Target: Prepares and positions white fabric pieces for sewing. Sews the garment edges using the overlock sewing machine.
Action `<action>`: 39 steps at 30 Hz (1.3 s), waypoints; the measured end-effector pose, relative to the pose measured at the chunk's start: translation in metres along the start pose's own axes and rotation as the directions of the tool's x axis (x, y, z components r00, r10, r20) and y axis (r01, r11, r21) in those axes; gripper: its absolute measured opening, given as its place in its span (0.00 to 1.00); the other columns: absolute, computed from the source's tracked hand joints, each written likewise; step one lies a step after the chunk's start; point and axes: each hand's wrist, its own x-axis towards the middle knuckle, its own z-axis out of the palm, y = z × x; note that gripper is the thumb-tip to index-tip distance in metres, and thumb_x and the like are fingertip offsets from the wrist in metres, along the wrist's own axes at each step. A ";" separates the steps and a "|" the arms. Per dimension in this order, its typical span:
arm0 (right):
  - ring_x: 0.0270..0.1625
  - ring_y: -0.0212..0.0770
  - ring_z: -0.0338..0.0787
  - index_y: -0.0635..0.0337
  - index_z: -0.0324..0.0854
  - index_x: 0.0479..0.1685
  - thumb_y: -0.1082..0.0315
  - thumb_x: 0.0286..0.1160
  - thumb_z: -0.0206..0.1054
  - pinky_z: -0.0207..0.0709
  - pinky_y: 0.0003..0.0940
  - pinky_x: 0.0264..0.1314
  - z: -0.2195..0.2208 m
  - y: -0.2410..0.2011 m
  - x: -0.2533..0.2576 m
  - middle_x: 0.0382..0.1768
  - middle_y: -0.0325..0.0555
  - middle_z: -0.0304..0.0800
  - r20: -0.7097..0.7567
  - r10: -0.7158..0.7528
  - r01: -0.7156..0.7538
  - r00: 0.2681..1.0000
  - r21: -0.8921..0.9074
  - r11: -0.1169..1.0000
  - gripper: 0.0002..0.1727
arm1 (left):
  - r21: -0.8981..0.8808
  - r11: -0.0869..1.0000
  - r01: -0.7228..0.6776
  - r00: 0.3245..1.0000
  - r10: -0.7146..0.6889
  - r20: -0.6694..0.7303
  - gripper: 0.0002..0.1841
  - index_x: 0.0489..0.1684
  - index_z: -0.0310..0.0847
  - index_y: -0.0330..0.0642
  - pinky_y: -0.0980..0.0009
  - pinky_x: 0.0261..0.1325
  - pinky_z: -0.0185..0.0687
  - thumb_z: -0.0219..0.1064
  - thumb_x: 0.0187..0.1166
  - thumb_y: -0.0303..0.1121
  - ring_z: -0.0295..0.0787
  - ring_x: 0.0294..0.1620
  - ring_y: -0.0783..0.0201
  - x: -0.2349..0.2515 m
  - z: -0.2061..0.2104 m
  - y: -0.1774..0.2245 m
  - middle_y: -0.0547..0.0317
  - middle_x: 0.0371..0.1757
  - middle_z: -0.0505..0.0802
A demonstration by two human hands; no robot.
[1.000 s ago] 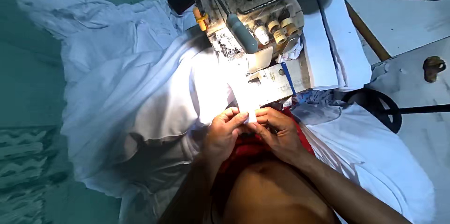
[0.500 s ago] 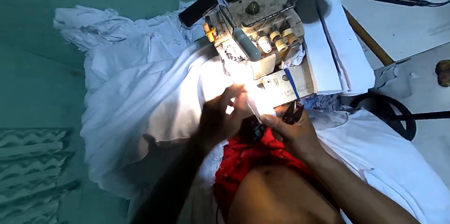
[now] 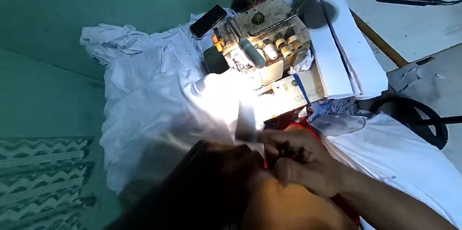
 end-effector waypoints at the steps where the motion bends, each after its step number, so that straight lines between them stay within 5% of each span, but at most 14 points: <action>1: 0.23 0.17 0.71 0.67 0.82 0.48 0.44 0.87 0.61 0.67 0.14 0.27 0.000 -0.001 -0.001 0.20 0.32 0.73 0.059 0.024 -0.025 0.998 0.019 1.000 0.28 | 0.015 1.000 0.013 0.999 -0.013 -0.032 0.19 0.40 0.87 0.44 0.57 0.26 0.75 0.51 0.89 0.42 0.86 0.24 0.55 -0.003 -0.009 0.009 0.54 0.26 0.90; 6: 0.22 0.18 0.68 0.63 0.77 0.51 0.49 0.77 0.74 0.61 0.13 0.24 -0.004 -0.018 -0.031 0.20 0.30 0.70 0.094 0.118 -0.106 0.989 -0.122 0.987 0.24 | -0.017 1.000 -0.018 0.999 0.017 -0.042 0.20 0.32 0.85 0.50 0.76 0.26 0.68 0.56 0.91 0.50 0.76 0.24 0.75 -0.007 -0.015 -0.028 0.68 0.24 0.82; 12: 0.27 0.19 0.74 0.66 0.77 0.50 0.52 0.76 0.76 0.68 0.13 0.31 -0.005 -0.053 -0.053 0.25 0.36 0.78 -0.085 0.064 -0.080 0.994 -0.198 0.977 0.24 | 0.013 0.984 -0.175 0.984 0.175 0.023 0.21 0.33 0.82 0.47 0.60 0.30 0.76 0.51 0.92 0.48 0.84 0.27 0.58 0.055 -0.014 0.037 0.58 0.25 0.83; 17: 0.21 0.25 0.74 0.62 0.76 0.45 0.52 0.79 0.72 0.68 0.17 0.24 0.000 -0.052 -0.059 0.19 0.40 0.75 -0.035 0.044 -0.053 0.998 -0.330 0.943 0.21 | -0.072 0.967 -0.244 0.969 0.241 -0.048 0.15 0.42 0.84 0.48 0.72 0.37 0.81 0.57 0.90 0.46 0.87 0.41 0.66 0.038 0.001 0.018 0.57 0.47 0.90; 20: 0.22 0.26 0.75 0.64 0.78 0.43 0.52 0.80 0.71 0.68 0.18 0.26 0.003 -0.047 -0.042 0.20 0.40 0.77 -0.008 -0.004 0.002 1.000 -0.307 0.952 0.21 | -0.118 0.978 -0.172 0.983 0.163 -0.082 0.16 0.44 0.83 0.44 0.74 0.38 0.78 0.56 0.91 0.46 0.85 0.39 0.66 0.023 0.006 0.015 0.57 0.38 0.87; 23: 0.28 0.18 0.79 0.61 0.79 0.65 0.50 0.86 0.64 0.76 0.15 0.31 -0.010 -0.012 -0.029 0.27 0.31 0.82 -0.137 -0.031 0.010 0.990 -0.156 0.988 0.24 | -0.322 0.947 0.015 0.994 -0.049 -0.098 0.15 0.38 0.86 0.45 0.80 0.47 0.81 0.60 0.89 0.45 0.85 0.45 0.76 -0.005 -0.004 -0.010 0.63 0.43 0.88; 26: 0.23 0.30 0.79 0.57 0.86 0.60 0.46 0.84 0.65 0.77 0.31 0.28 -0.048 0.060 -0.041 0.23 0.35 0.82 -0.156 0.182 -0.240 0.971 -0.622 0.745 0.24 | -0.380 0.901 0.208 0.960 -0.263 -0.097 0.11 0.48 0.85 0.54 0.86 0.47 0.81 0.59 0.90 0.47 0.84 0.42 0.88 -0.047 -0.043 -0.043 0.78 0.40 0.89; 28: 0.41 0.57 0.92 0.56 0.85 0.55 0.45 0.78 0.67 0.83 0.62 0.46 -0.047 0.088 -0.025 0.35 0.53 0.90 0.118 0.670 -0.265 0.733 -0.857 0.441 0.24 | -0.085 0.958 0.274 0.947 -0.284 -0.150 0.14 0.40 0.86 0.53 0.82 0.33 0.81 0.60 0.88 0.50 0.83 0.31 0.84 -0.059 -0.072 -0.057 0.77 0.30 0.88; 30: 0.55 0.70 0.89 0.65 0.86 0.54 0.52 0.70 0.78 0.76 0.76 0.55 -0.012 0.097 0.023 0.48 0.66 0.90 0.241 0.821 -0.204 0.517 -0.897 0.392 0.25 | 0.309 0.899 0.311 0.949 -0.277 -0.150 0.21 0.33 0.87 0.52 0.69 0.21 0.75 0.56 0.85 0.56 0.79 0.20 0.74 -0.054 -0.092 -0.064 0.72 0.20 0.83; 32: 0.66 0.61 0.86 0.68 0.82 0.66 0.58 0.74 0.74 0.75 0.63 0.68 0.032 0.082 0.091 0.62 0.65 0.87 0.263 0.684 -0.235 0.680 -0.806 0.543 0.27 | 0.540 0.766 0.349 0.933 -0.340 -0.120 0.28 0.32 0.85 0.50 0.54 0.17 0.71 0.52 0.82 0.64 0.79 0.16 0.59 -0.043 -0.104 -0.067 0.64 0.16 0.80; 34: 0.55 0.44 0.91 0.68 0.87 0.59 0.64 0.78 0.70 0.83 0.39 0.58 0.091 0.103 0.156 0.53 0.57 0.93 0.278 0.324 -0.107 0.904 -0.587 0.802 0.18 | 0.625 0.690 0.366 0.919 -0.372 -0.127 0.31 0.32 0.85 0.49 0.47 0.17 0.71 0.51 0.80 0.68 0.80 0.16 0.51 -0.036 -0.114 -0.069 0.58 0.17 0.81; 36: 0.60 0.40 0.89 0.72 0.84 0.63 0.69 0.89 0.58 0.77 0.29 0.66 0.149 0.121 0.194 0.58 0.59 0.91 0.330 0.153 -0.002 0.931 -0.418 0.909 0.17 | 0.650 0.671 0.358 0.922 -0.362 -0.135 0.30 0.29 0.82 0.51 0.49 0.16 0.69 0.50 0.81 0.67 0.80 0.17 0.53 -0.036 -0.119 -0.067 0.60 0.17 0.80; 38: 0.53 0.43 0.92 0.69 0.89 0.54 0.59 0.88 0.58 0.80 0.29 0.60 0.170 0.179 0.179 0.49 0.60 0.94 0.259 -0.258 0.346 0.931 -0.393 0.852 0.22 | 0.632 0.698 0.335 0.933 -0.339 -0.121 0.28 0.24 0.80 0.52 0.54 0.17 0.69 0.49 0.84 0.63 0.80 0.19 0.58 -0.047 -0.114 -0.062 0.64 0.19 0.79; 39: 0.60 0.43 0.91 0.60 0.89 0.60 0.49 0.87 0.58 0.80 0.35 0.66 0.149 0.167 0.159 0.55 0.54 0.93 0.336 -0.104 0.279 0.936 -0.529 0.802 0.25 | 0.608 0.724 0.327 0.938 -0.324 -0.120 0.27 0.23 0.80 0.53 0.57 0.17 0.69 0.49 0.85 0.60 0.80 0.20 0.61 -0.056 -0.109 -0.062 0.66 0.20 0.79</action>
